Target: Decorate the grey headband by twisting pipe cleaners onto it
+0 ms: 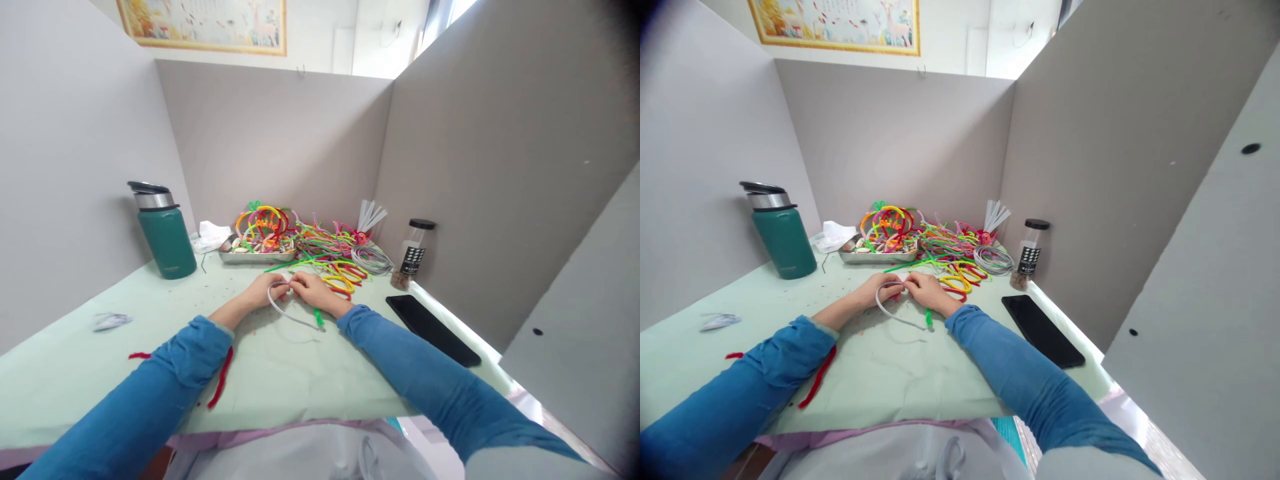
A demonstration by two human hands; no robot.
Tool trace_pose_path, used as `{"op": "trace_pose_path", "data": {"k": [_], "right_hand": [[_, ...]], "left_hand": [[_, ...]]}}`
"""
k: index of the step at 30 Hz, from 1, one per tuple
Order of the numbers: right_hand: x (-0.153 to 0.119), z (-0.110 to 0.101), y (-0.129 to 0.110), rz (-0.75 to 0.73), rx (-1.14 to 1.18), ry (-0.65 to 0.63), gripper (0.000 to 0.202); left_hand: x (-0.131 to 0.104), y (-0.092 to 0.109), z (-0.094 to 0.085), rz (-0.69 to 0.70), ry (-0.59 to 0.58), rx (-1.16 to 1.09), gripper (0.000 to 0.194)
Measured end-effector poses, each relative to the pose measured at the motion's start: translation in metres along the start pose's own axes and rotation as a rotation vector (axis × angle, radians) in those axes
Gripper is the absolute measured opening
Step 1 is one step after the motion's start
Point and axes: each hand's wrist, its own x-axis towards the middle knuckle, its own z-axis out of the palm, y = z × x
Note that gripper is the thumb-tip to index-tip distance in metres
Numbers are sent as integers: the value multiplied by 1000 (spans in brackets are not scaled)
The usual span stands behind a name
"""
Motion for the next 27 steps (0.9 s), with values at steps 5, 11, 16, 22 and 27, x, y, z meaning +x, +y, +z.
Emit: {"op": "trace_pose_path", "data": {"k": [5, 11, 16, 22, 27], "right_hand": [[0, 0, 1, 0, 2, -1, 16], [-1, -1, -2, 16, 13, -17, 16], [-1, -1, -2, 10, 16, -9, 18], [-1, 0, 0, -6, 6, -4, 18], [-1, -1, -2, 2, 8, -3, 18]], "left_hand": [[-1, 1, -1, 6, -6, 27, 36], [1, -3, -3, 54, 0, 65, 34], [3, -5, -3, 57, 53, 116, 34], [2, -4, -2, 25, 23, 62, 35], [4, -5, -2, 21, 34, 110, 36]]}}
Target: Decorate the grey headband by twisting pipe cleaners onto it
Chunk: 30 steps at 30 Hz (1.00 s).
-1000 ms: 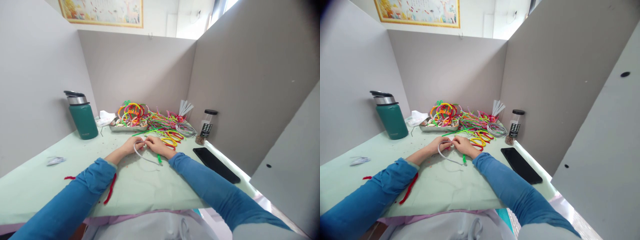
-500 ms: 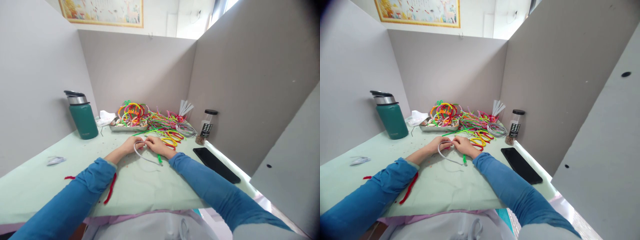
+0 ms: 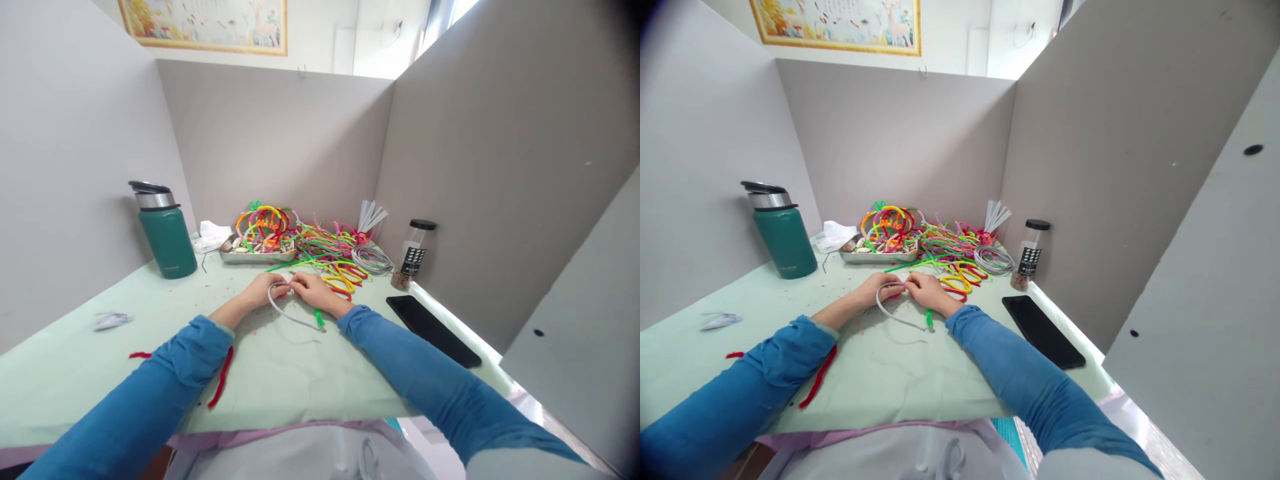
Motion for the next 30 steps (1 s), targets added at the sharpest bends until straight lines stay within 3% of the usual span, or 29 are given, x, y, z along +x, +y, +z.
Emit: {"op": "trace_pose_path", "data": {"k": [30], "right_hand": [[-1, 0, -1, -8, -22, -3, 18]], "left_hand": [[3, -6, 2, -1, -11, 77, 32]]}}
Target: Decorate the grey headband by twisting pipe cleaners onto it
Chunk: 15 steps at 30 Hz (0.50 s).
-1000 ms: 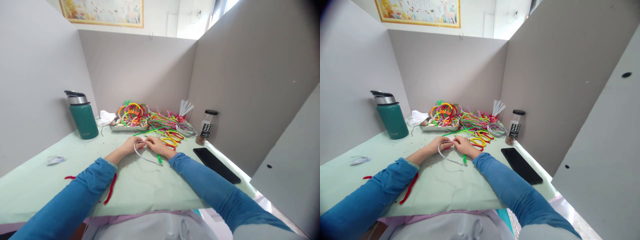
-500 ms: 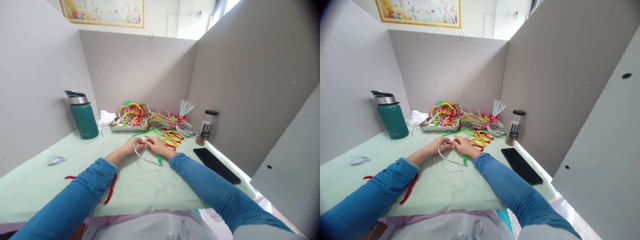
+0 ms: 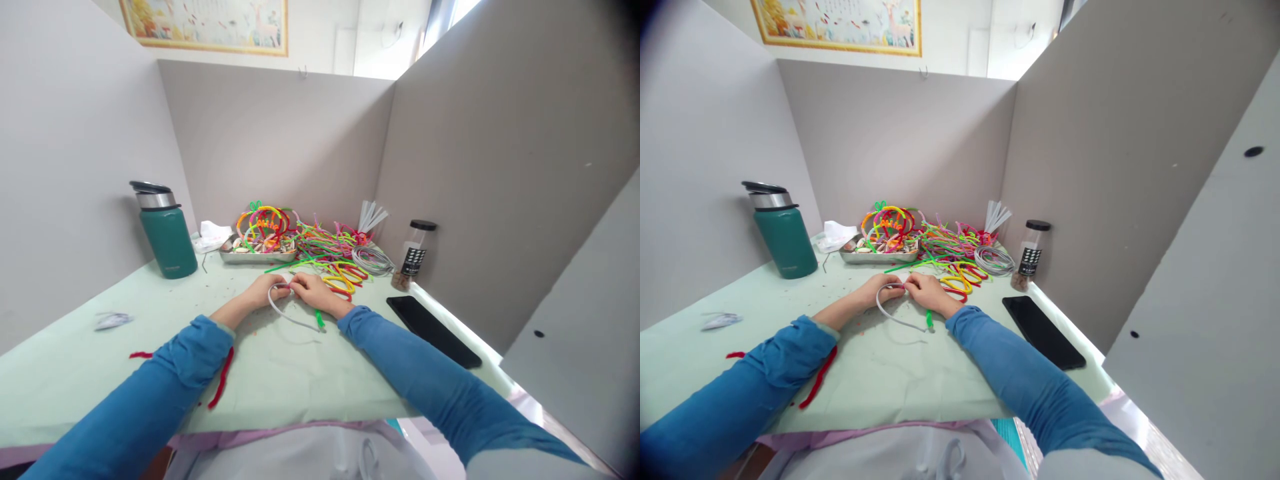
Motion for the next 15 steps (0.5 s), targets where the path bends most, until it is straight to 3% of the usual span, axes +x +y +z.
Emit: {"op": "trace_pose_path", "data": {"k": [15], "right_hand": [[0, 0, -3, 11, -12, -3, 18]], "left_hand": [[1, -4, 1, 26, -7, 25, 31]]}}
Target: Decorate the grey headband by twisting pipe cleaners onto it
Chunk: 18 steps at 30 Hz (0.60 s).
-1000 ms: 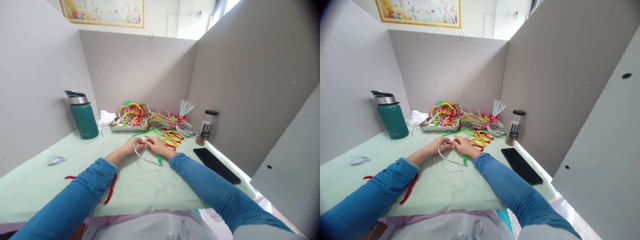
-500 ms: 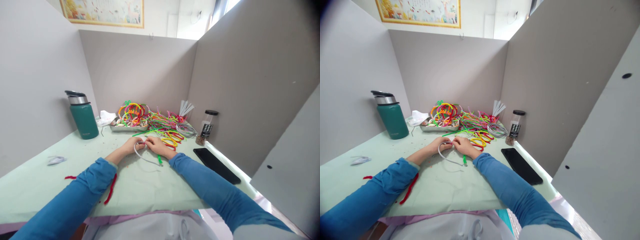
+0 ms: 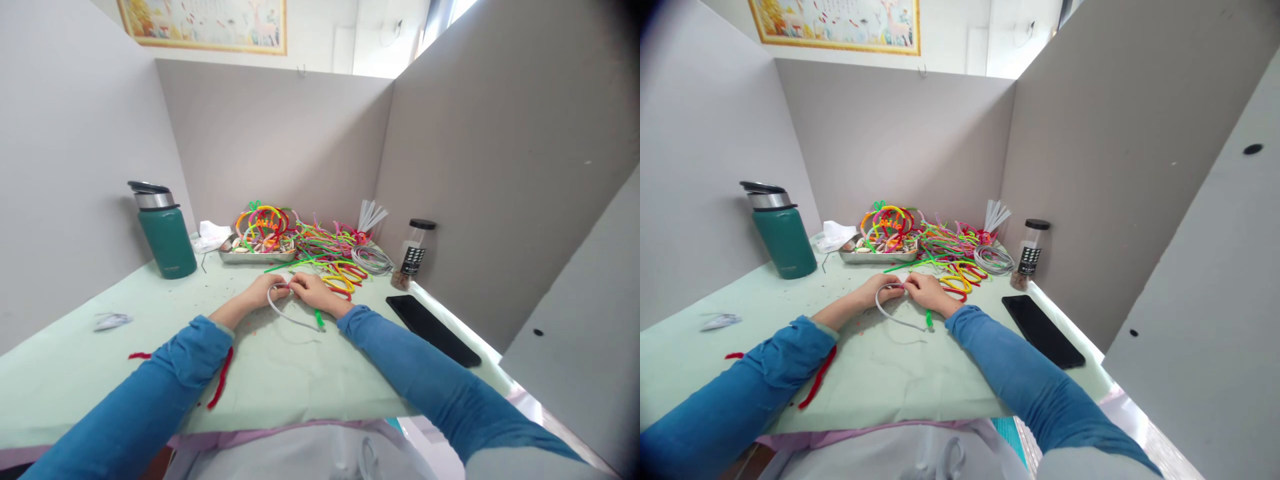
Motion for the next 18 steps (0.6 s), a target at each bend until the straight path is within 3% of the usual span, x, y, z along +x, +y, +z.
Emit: {"op": "trace_pose_path", "data": {"k": [18], "right_hand": [[1, 2, 3, -21, -38, 4, 17]], "left_hand": [[-2, 7, -2, 9, -1, 55, 31]]}}
